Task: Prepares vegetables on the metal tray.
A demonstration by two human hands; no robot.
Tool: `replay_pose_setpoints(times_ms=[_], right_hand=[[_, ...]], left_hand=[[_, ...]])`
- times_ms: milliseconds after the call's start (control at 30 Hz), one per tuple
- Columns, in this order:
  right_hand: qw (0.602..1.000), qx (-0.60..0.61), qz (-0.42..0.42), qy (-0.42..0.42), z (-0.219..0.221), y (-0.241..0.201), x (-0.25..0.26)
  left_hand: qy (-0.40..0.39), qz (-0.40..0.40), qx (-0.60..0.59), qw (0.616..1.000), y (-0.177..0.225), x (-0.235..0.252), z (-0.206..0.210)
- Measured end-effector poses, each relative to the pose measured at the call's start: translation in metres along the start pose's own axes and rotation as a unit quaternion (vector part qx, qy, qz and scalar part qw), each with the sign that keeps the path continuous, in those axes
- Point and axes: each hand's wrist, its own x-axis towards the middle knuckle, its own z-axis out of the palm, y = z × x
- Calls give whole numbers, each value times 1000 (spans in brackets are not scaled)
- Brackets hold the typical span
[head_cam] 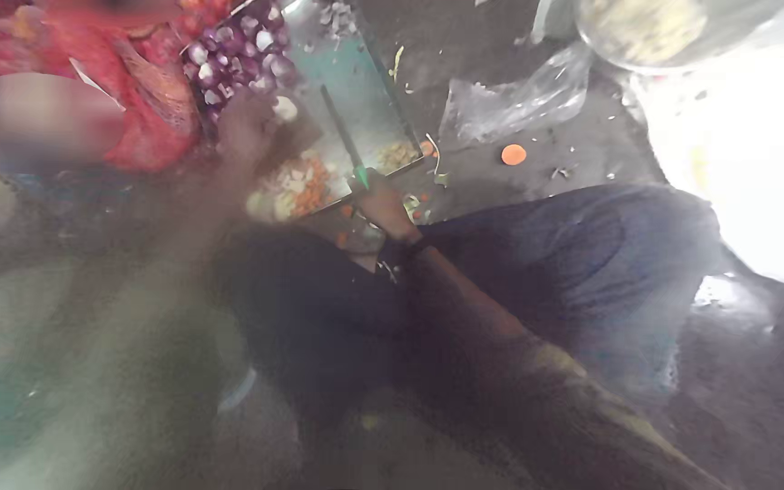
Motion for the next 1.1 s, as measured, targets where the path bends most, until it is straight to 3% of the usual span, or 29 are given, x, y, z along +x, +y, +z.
replay_pose_setpoints(times_ms=[200, 433, 567, 700, 767, 933, 1100], right_hand=[[999, 5, -18, 31, 2, 6, -11], [999, 40, -10, 10, 9, 17, -12], [999, 21, -22, 18, 6, 12, -14], [1000, -14, -1, 6, -2, -1, -3], [999, -30, 11, -1, 1, -2, 1], [999, -39, 2, -6, 6, 1, 0], [1000, -16, 16, -11, 8, 1, -1]], left_hand=[[-59, 23, -40, 997, -8, 20, 17], [-59, -26, -38, 997, -10, 38, 24], [-84, -109, -54, 989, -3, 40, 9], [-184, -106, -97, 972, -23, 20, -13], [-234, -80, -100, 964, -44, 11, -6], [-145, -41, -88, 985, -58, 9, 9], [-60, -147, -64, 985, -54, 6, -8]])
